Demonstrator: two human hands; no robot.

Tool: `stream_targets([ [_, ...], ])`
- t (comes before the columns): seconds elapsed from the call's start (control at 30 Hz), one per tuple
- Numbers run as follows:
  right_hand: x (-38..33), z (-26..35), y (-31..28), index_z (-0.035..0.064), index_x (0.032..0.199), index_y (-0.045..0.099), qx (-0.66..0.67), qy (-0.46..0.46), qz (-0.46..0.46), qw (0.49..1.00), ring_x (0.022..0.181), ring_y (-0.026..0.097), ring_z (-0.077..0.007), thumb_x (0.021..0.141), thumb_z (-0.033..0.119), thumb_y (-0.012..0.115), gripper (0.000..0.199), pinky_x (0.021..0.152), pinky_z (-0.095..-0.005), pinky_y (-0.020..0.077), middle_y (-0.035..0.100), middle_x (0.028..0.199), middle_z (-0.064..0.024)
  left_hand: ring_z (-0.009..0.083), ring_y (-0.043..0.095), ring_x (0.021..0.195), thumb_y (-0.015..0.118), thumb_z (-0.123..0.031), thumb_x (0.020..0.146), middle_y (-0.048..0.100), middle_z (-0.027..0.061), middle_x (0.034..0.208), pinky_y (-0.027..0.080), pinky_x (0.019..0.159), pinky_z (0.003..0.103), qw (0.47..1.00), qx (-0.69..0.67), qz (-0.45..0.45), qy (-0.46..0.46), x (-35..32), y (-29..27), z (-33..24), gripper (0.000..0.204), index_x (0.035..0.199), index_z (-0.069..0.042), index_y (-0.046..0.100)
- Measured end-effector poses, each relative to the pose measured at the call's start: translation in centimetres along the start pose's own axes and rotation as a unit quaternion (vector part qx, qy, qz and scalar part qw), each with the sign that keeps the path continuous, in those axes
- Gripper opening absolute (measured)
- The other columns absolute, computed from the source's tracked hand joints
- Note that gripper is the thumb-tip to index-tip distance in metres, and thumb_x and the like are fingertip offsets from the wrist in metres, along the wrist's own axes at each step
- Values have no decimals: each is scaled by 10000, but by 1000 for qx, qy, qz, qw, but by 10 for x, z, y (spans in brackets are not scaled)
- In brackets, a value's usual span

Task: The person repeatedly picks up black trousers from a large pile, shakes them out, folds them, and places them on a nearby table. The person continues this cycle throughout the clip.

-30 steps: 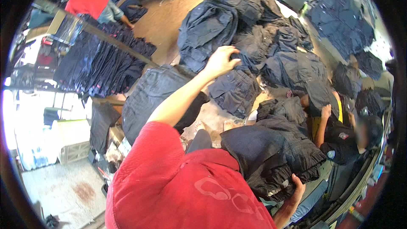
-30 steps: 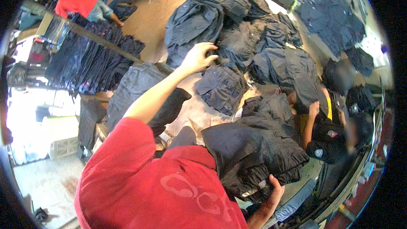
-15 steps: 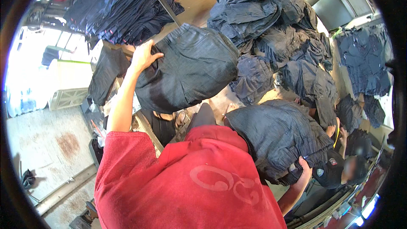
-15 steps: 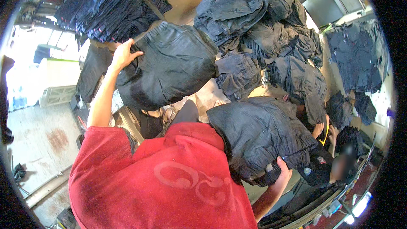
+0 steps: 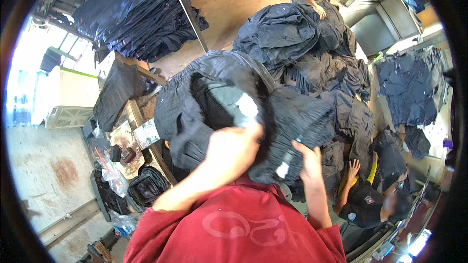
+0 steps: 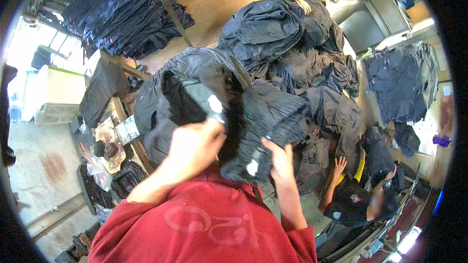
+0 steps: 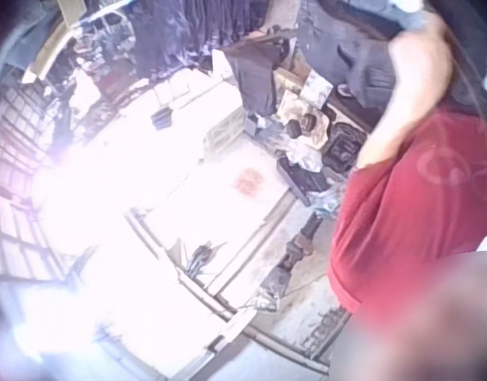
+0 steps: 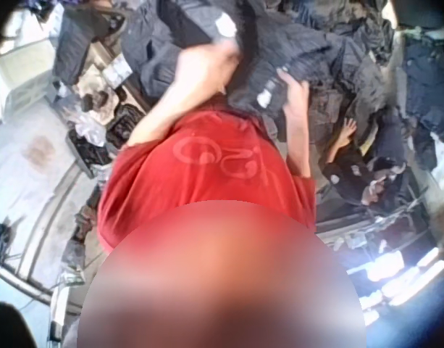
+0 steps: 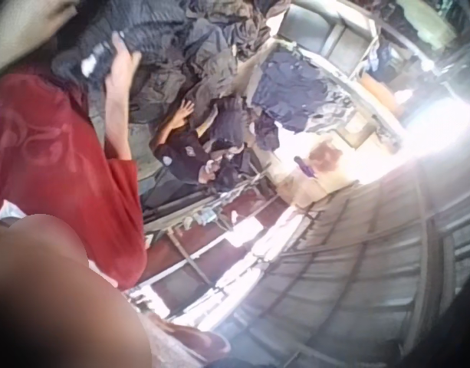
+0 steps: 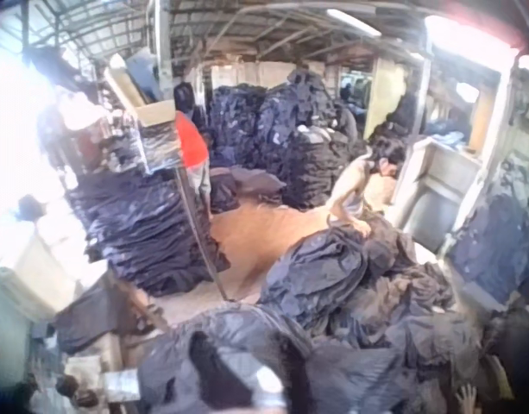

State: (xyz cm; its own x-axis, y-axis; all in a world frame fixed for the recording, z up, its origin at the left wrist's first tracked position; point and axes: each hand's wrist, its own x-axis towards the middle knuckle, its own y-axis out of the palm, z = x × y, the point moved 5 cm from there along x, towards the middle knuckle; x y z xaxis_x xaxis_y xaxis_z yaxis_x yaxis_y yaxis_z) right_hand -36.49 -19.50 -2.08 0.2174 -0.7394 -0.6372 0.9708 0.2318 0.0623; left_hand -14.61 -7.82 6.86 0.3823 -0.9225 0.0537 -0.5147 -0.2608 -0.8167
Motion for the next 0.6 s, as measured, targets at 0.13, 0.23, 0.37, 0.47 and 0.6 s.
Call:
stream_targets([
  [0.13, 21, -28, 48, -23, 1169, 692, 105, 95, 143, 980, 983, 692, -201, 1034, 432, 684, 475, 854, -412, 576, 728, 1112, -96, 314, 736, 683, 632, -115, 888, 727, 193, 898, 576, 581, 407, 996, 19, 24, 87, -27, 54, -47, 146, 991, -35, 568],
  [0.23, 24, -34, 42, -22, 979, 749, -44, 65, 162, 984, 820, 697, -158, 932, 235, 818, 271, 707, -332, 552, 741, 961, -83, 289, 733, 695, 628, -111, 886, 703, 171, 860, 577, 599, 398, 995, -1, 57, 81, -39, 65, -40, 174, 1023, -30, 558],
  [0.37, 38, -54, 41, 15, 717, 690, -275, 59, 105, 954, 584, 634, -136, 834, 139, 828, 220, 498, -284, 469, 686, 762, -46, 315, 746, 779, 668, -195, 922, 742, 174, 945, 587, 680, 424, 979, -34, 164, 114, -44, 61, -41, 196, 1017, -31, 623],
  [0.47, 39, -63, 35, 27, 744, 632, -54, 32, 77, 995, 563, 618, -161, 815, 125, 785, 196, 536, -310, 510, 662, 738, -35, 330, 748, 900, 764, -306, 914, 755, 126, 975, 593, 792, 464, 968, -155, 142, 134, -32, 32, -23, 278, 1054, -66, 745],
  [0.6, 25, -55, -32, 48, 994, 525, -3, 18, -47, 999, 969, 636, -252, 770, 105, 764, 333, 864, -439, 573, 609, 1000, -106, 296, 751, 908, 782, -315, 904, 772, 151, 931, 583, 842, 411, 946, -208, -247, -35, -1, -37, 145, 261, 905, -55, 787],
])
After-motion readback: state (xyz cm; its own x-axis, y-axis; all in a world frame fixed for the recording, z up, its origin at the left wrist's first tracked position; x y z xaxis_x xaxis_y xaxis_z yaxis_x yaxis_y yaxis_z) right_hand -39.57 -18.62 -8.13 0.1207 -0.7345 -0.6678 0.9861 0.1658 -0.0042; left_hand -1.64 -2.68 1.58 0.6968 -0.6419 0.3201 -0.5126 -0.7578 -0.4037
